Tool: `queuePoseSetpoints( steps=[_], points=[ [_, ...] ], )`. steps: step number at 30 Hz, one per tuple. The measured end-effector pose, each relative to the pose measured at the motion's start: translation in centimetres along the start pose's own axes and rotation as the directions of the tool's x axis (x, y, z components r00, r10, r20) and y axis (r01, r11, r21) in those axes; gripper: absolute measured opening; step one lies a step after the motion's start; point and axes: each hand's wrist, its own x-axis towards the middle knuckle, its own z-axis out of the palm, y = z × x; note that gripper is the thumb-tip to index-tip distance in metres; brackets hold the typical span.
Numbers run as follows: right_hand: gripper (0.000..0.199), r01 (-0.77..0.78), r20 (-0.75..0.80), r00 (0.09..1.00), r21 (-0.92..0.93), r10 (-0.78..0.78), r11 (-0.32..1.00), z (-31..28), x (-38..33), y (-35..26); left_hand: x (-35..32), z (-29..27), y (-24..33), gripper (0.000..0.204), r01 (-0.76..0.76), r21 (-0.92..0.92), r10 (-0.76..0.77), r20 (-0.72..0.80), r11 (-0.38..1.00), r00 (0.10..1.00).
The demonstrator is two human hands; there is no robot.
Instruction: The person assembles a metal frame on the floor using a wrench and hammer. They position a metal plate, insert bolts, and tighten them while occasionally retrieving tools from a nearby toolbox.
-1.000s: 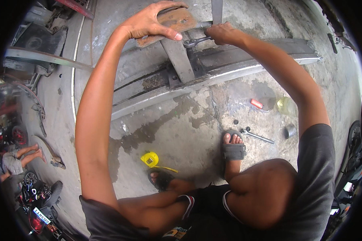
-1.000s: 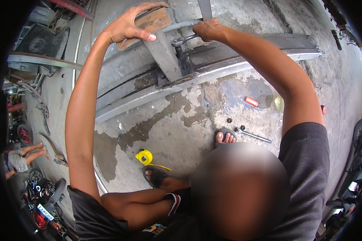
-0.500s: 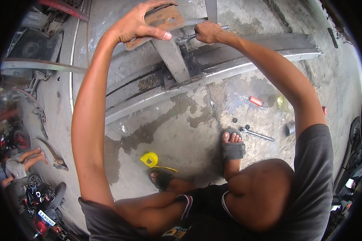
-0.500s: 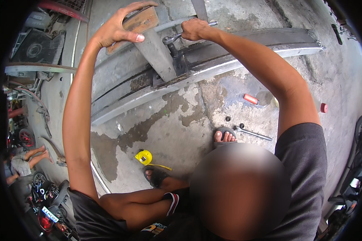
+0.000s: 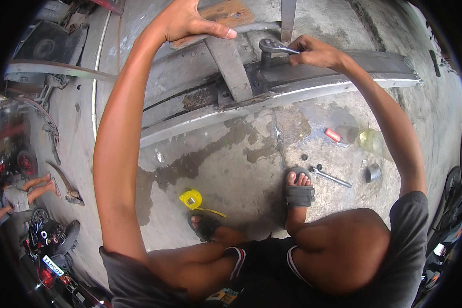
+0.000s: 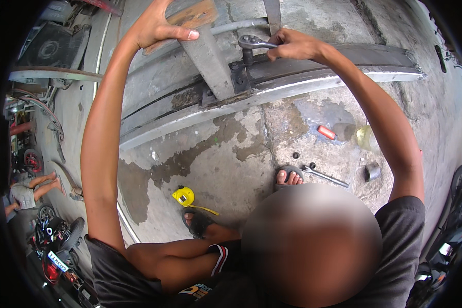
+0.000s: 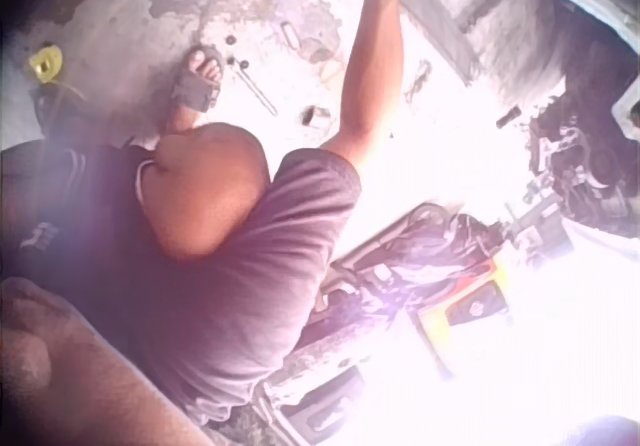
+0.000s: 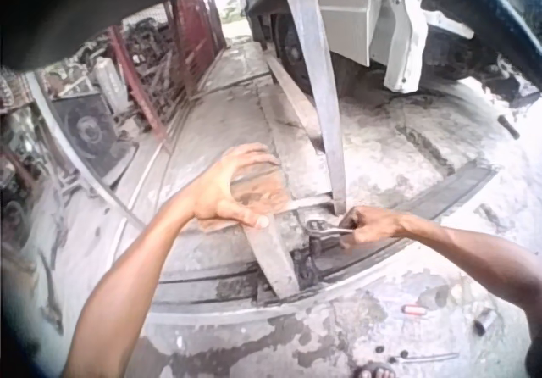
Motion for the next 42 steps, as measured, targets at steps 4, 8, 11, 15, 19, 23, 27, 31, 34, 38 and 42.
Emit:
queuePoseSetpoints(
  steps=[4, 8, 11, 15, 19, 23, 27, 31, 34, 38, 42],
  points=[
    [0.026, -0.022, 0.572, 0.82, 0.028, 0.002, 0.999, 0.9, -4.1, -4.8, -0.6, -0.3, 0.2, 0.102, 0.035, 0.036, -0.034, -0.013, 0.999, 0.999],
    [0.03, 0.062, 0.746, 0.661, -0.166, 0.084, 0.984, 10.5, -8.1, -6.5, -0.2, 0.5, 0.3, 0.103, 0.035, -0.014, -0.035, -0.018, 0.999, 0.999],
    [0.022, 0.292, 0.657, 0.751, -0.235, -0.07, 0.927, 20.6, -12.7, -5.0, -0.4, 0.0, 0.2, 0.105, 0.05, -0.023, -0.05, -0.018, 0.999, 0.999],
    [0.021, 0.425, 0.686, 0.717, -0.29, -0.123, 0.858, 23.3, -12.7, -4.4, -1.1, 0.3, 1.0, 0.107, 0.075, -0.05, -0.075, 0.003, 0.996, 0.997],
    [0.024, 0.113, 0.085, 0.992, -0.288, -0.092, 0.951, 12.9, -4.3, -5.0, -1.0, 0.0, 1.8, 0.108, 0.065, -0.05, -0.064, 0.013, 0.997, 0.998],
    [0.029, 0.052, -0.185, 0.978, -0.208, -0.092, 0.977, 7.2, 4.0, -0.6, -1.0, 0.0, 2.4, 0.109, 0.073, -0.046, -0.072, 0.022, 0.996, 0.997],
    [0.037, 0.158, -0.013, 0.987, -0.078, -0.159, 0.984, 7.7, 7.7, 0.9, -1.0, -0.1, 2.9, 0.109, 0.038, -0.017, -0.037, 0.032, 0.999, 0.999],
    [0.039, 0.094, -0.08, 0.99, -0.253, -0.118, 0.963, 9.0, 8.5, 0.1, -1.1, 0.1, 3.5, 0.109, 0.034, 0.003, -0.034, 0.056, 0.999, 0.998],
    [0.034, 0.162, -0.079, 0.98, -0.213, -0.182, 0.964, 9.4, 8.9, 0.6, -1.2, 0.0, 3.4, 0.109, 0.045, -0.001, -0.045, 0.038, 0.999, 0.998],
    [0.023, 0.262, -0.017, 0.965, -0.035, -0.263, 0.964, 9.7, 9.7, 2.9, -0.9, 0.2, 2.9, 0.109, 0.047, -0.016, -0.047, 0.027, 0.999, 0.999],
    [0.017, 0.281, -0.116, 0.959, 0.263, -0.259, 0.923, 10.0, 9.2, 2.3, -1.0, 0.2, 2.8, 0.109, 0.085, -0.044, -0.083, 0.044, 0.995, 0.996]
  ],
)
